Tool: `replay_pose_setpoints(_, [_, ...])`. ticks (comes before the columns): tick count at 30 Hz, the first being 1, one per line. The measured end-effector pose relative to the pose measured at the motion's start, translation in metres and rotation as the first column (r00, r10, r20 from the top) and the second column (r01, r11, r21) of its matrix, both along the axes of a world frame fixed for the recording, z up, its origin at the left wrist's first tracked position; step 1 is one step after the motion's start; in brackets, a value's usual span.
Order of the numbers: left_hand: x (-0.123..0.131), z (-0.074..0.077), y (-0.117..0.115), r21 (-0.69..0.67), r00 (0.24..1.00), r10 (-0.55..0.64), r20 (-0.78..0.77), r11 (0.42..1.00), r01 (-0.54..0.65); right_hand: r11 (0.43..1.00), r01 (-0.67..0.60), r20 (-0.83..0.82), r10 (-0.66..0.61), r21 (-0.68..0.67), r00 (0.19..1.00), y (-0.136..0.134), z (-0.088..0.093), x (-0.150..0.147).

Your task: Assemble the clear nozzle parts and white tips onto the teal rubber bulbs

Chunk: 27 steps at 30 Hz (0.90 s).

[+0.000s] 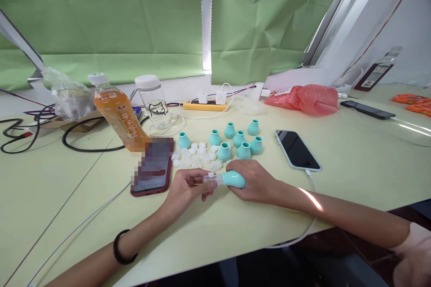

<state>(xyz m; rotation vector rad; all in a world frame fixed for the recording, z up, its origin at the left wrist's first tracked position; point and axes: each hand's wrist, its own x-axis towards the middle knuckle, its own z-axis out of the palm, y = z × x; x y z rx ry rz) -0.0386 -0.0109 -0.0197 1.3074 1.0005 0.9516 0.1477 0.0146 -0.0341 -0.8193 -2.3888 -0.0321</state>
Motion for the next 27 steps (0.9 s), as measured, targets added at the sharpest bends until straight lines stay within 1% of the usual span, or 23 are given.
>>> replay_pose_setpoints(2, [0.002,0.001,-0.003,0.064,0.998,0.024,-0.049,0.998,-0.021,1.000,0.009,-0.013,-0.009,-0.001,1.000,-0.002,0.000,-0.001])
replay_pose_setpoints(4, [0.003,-0.001,-0.006,0.145,0.997,0.029,-0.075,0.989,-0.018,0.999,-0.002,-0.048,0.000,-0.051,0.999,-0.003,0.002,-0.002])
replay_pose_setpoints(6, [0.003,-0.005,-0.009,0.241,0.994,0.035,-0.101,0.970,-0.010,0.988,-0.028,-0.085,0.015,-0.151,0.996,-0.005,0.005,-0.003])
replay_pose_setpoints(8, [0.002,-0.010,-0.010,0.376,0.988,0.063,-0.143,0.927,-0.005,0.962,-0.052,-0.102,0.026,-0.267,0.994,-0.006,0.009,-0.004])
replay_pose_setpoints(10, [0.000,-0.013,-0.010,0.532,0.973,0.104,-0.207,0.846,0.023,0.923,-0.077,-0.100,0.042,-0.377,0.994,-0.008,0.013,-0.004])
replay_pose_setpoints(11, [-0.001,-0.014,-0.009,0.609,0.963,0.125,-0.239,0.792,0.049,0.899,-0.090,-0.097,0.053,-0.429,0.994,-0.009,0.015,-0.004])
replay_pose_setpoints(13, [-0.003,-0.015,-0.007,0.740,0.947,0.160,-0.280,0.664,0.106,0.849,-0.110,-0.098,0.069,-0.517,0.993,-0.010,0.018,-0.004])
replay_pose_setpoints(14, [-0.004,-0.015,-0.006,0.786,0.942,0.167,-0.292,0.602,0.137,0.825,-0.116,-0.100,0.072,-0.553,0.992,-0.010,0.019,-0.003])
replay_pose_setpoints(15, [-0.004,-0.015,-0.005,0.816,0.939,0.163,-0.304,0.552,0.168,0.801,-0.122,-0.102,0.077,-0.586,0.992,-0.010,0.020,-0.003])
replay_pose_setpoints(16, [-0.004,-0.015,-0.005,0.832,0.936,0.151,-0.318,0.518,0.199,0.777,-0.131,-0.105,0.083,-0.616,0.991,-0.010,0.020,-0.002])
replay_pose_setpoints(17, [-0.005,-0.015,-0.005,0.836,0.933,0.135,-0.334,0.499,0.227,0.751,-0.143,-0.110,0.094,-0.644,0.989,-0.009,0.020,-0.002])
replay_pose_setpoints(20, [-0.004,-0.014,-0.005,0.838,0.927,0.104,-0.359,0.474,0.271,0.674,-0.181,-0.126,0.130,-0.716,0.983,-0.010,0.021,-0.002])
replay_pose_setpoints(22, [-0.004,-0.012,-0.005,0.849,0.928,0.110,-0.356,0.452,0.272,0.658,-0.181,-0.124,0.132,-0.731,0.983,-0.010,0.024,-0.001])
replay_pose_setpoints(24, [-0.005,-0.006,-0.005,0.850,0.924,0.109,-0.365,0.443,0.284,0.675,-0.175,-0.116,0.132,-0.717,0.984,-0.011,0.029,0.000])
replay_pose_setpoints(25, [-0.006,-0.002,-0.005,0.841,0.920,0.102,-0.379,0.453,0.296,0.693,-0.175,-0.117,0.130,-0.699,0.985,-0.011,0.032,0.002])
replay_pose_setpoints(27, [-0.011,0.008,-0.001,0.803,0.903,0.091,-0.419,0.502,0.322,0.741,-0.177,-0.142,0.111,-0.648,0.984,-0.008,0.039,0.007])
